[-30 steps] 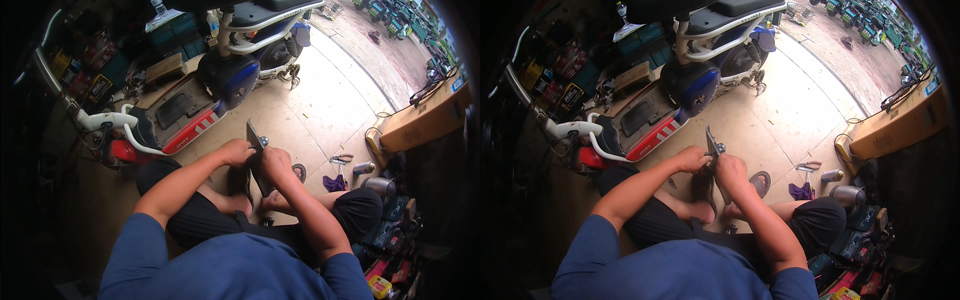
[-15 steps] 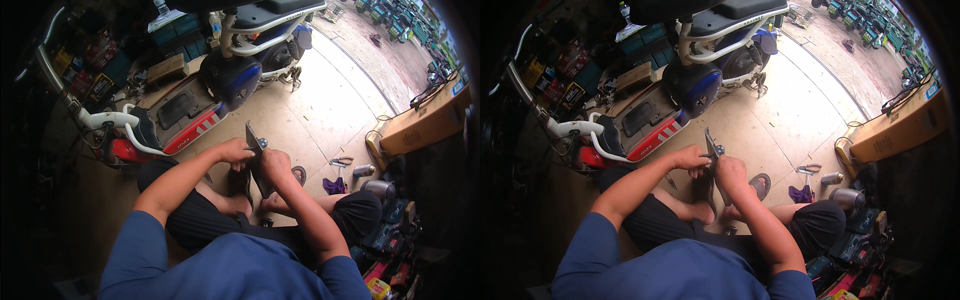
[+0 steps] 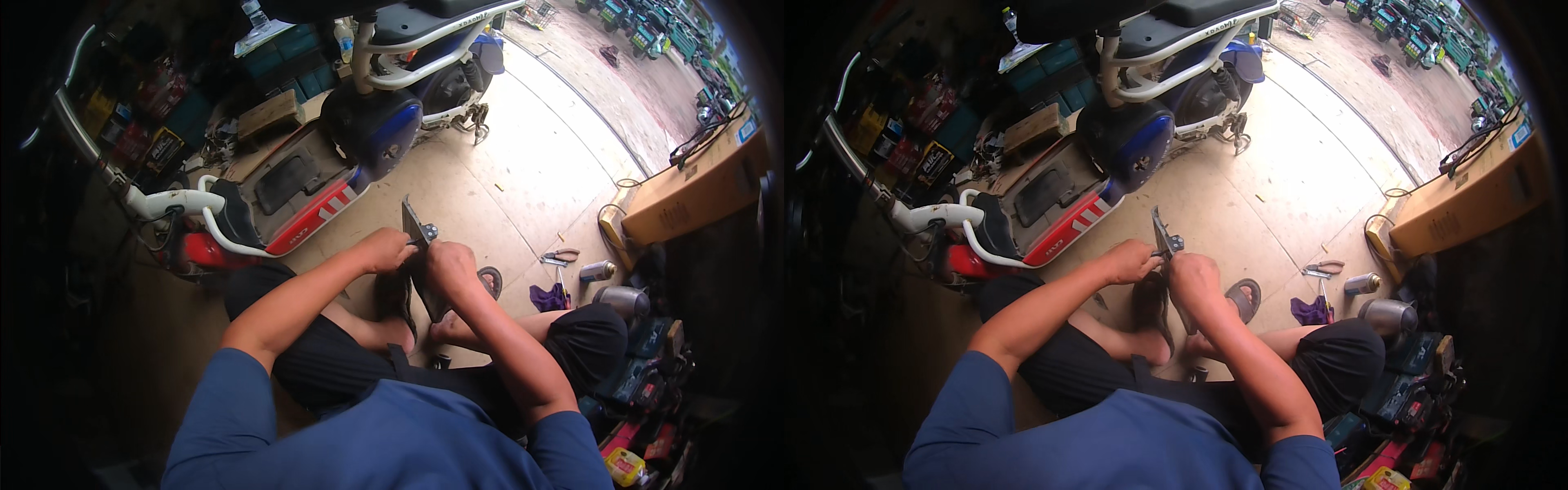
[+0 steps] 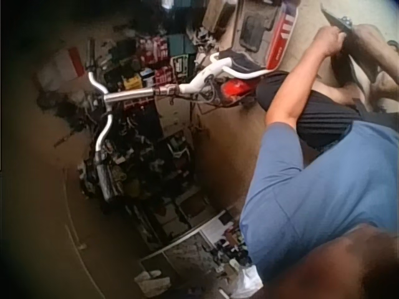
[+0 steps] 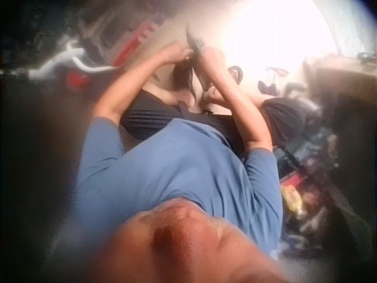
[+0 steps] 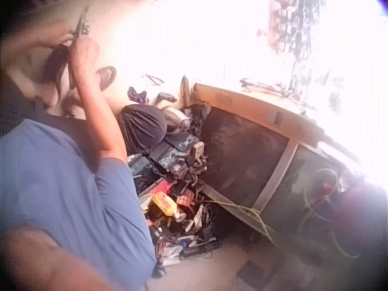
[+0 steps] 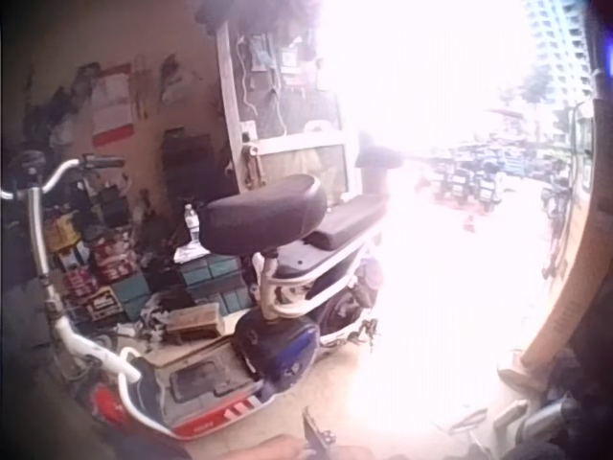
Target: The person cleans a plastic moped component using a spray can and a cloth, then uses a screwdriver to secure a small metal bracket to the component.
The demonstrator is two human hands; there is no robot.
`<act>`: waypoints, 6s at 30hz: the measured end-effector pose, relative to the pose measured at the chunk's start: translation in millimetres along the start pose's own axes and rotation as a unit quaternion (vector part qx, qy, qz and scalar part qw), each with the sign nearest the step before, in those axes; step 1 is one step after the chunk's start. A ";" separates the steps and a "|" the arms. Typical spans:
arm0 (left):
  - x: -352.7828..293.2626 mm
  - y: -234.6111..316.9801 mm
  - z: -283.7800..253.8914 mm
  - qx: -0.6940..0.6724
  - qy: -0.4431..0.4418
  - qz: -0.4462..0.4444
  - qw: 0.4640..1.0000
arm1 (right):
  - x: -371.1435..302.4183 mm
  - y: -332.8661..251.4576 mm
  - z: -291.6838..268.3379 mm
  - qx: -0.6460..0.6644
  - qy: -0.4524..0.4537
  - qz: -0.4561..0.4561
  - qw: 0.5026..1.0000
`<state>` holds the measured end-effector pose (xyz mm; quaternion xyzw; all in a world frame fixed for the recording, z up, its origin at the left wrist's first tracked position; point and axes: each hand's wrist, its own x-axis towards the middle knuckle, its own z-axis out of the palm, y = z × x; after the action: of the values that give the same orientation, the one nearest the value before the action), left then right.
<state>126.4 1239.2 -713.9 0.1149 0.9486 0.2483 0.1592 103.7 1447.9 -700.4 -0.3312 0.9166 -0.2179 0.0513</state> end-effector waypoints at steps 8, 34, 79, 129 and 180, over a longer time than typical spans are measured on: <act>-5.7 16.9 -10.4 0.075 0.055 -0.010 0.996 | 2.0 2.4 -2.3 -0.005 -0.001 0.014 1.000; 21.8 15.7 35.9 0.276 0.201 -0.063 0.938 | 20.9 -14.0 -20.4 -0.006 -0.090 0.122 0.988; -10.1 18.5 22.2 -0.640 -0.039 -0.274 0.717 | 2.2 6.1 -16.1 -0.015 -0.026 0.069 0.997; -45.3 145.6 -93.8 -0.395 0.212 0.065 0.892 | -49.2 -32.2 -143.1 0.033 0.252 0.000 0.967; -0.1 56.5 -20.2 0.180 0.155 -0.016 0.971 | -5.1 69.5 -63.4 -0.032 -0.029 -0.097 0.994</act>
<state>127.1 1278.4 -668.5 0.0867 0.9925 0.0857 -0.0096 51.9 1521.9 -673.8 -0.4262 0.8848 -0.1828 0.0455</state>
